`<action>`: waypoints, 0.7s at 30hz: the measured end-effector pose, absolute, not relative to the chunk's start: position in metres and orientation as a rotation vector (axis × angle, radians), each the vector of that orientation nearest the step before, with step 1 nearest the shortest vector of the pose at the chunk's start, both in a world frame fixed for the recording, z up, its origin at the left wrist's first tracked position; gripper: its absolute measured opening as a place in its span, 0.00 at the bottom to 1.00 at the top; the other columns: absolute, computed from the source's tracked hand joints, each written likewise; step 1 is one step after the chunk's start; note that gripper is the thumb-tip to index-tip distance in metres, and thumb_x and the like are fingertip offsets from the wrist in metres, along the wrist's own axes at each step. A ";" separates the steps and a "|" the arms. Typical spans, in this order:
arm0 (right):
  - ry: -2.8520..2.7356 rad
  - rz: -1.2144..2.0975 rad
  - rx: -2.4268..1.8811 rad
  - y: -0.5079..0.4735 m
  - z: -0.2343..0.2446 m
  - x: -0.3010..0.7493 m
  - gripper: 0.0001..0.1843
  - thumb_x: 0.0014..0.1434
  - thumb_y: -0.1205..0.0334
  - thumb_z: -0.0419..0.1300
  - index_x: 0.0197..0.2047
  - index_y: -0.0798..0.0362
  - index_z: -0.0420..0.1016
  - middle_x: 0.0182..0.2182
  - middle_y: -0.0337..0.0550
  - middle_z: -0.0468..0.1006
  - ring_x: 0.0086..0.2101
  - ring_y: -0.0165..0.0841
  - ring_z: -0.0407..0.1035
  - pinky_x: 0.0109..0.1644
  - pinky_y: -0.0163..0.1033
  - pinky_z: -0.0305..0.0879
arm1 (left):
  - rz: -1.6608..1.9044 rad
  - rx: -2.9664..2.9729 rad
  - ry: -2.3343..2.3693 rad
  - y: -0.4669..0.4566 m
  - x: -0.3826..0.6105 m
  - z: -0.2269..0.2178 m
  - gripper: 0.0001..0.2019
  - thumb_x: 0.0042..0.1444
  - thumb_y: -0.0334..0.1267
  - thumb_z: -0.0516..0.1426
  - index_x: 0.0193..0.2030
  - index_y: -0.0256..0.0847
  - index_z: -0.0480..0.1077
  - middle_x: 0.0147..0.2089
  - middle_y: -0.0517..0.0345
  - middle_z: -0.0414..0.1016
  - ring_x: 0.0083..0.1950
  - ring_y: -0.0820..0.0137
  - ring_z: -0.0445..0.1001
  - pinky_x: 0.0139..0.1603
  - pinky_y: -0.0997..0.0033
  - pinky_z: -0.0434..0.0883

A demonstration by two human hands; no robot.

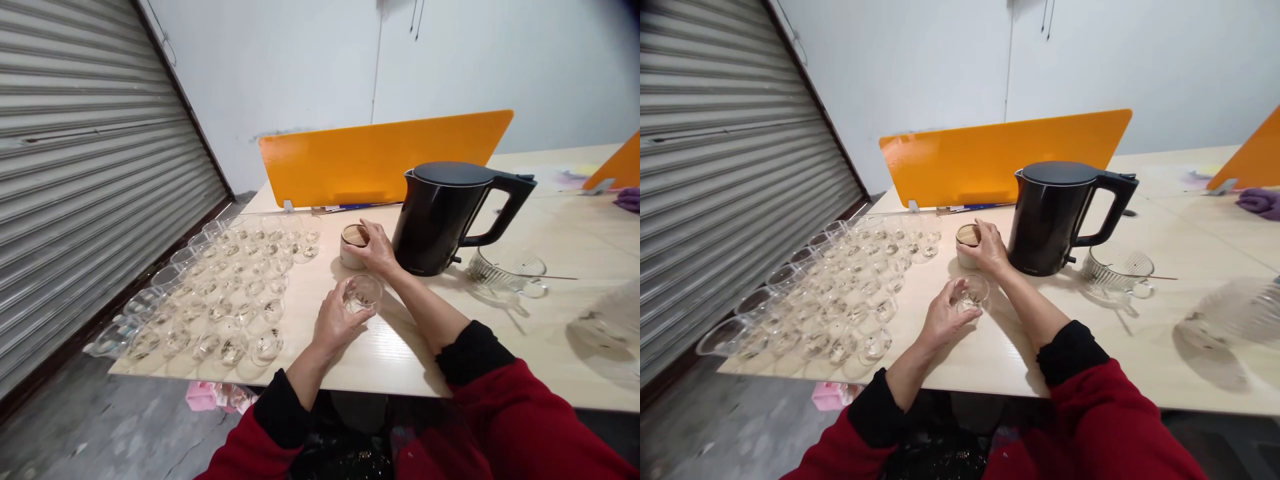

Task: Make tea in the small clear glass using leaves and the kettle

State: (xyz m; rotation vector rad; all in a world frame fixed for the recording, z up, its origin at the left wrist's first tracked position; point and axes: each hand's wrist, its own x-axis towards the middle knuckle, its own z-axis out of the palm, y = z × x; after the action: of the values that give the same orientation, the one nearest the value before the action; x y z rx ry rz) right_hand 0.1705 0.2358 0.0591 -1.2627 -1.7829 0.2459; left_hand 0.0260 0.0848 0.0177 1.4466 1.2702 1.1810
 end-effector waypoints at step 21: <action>-1.960 0.146 -1.208 -0.005 0.104 0.238 0.43 0.56 0.41 0.70 0.72 0.36 0.63 0.62 0.48 0.71 0.60 0.54 0.69 0.62 0.62 0.71 | 1.352 1.753 1.115 -0.019 -0.003 0.022 0.41 0.56 0.47 0.70 0.73 0.51 0.57 0.71 0.46 0.66 0.68 0.53 0.69 0.64 0.49 0.72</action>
State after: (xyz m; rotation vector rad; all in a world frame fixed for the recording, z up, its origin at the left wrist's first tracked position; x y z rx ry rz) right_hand 0.2383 -0.0054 0.1042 -1.2080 -1.9600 0.1461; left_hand -0.0029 -0.0187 0.0216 1.7531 1.1149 1.3523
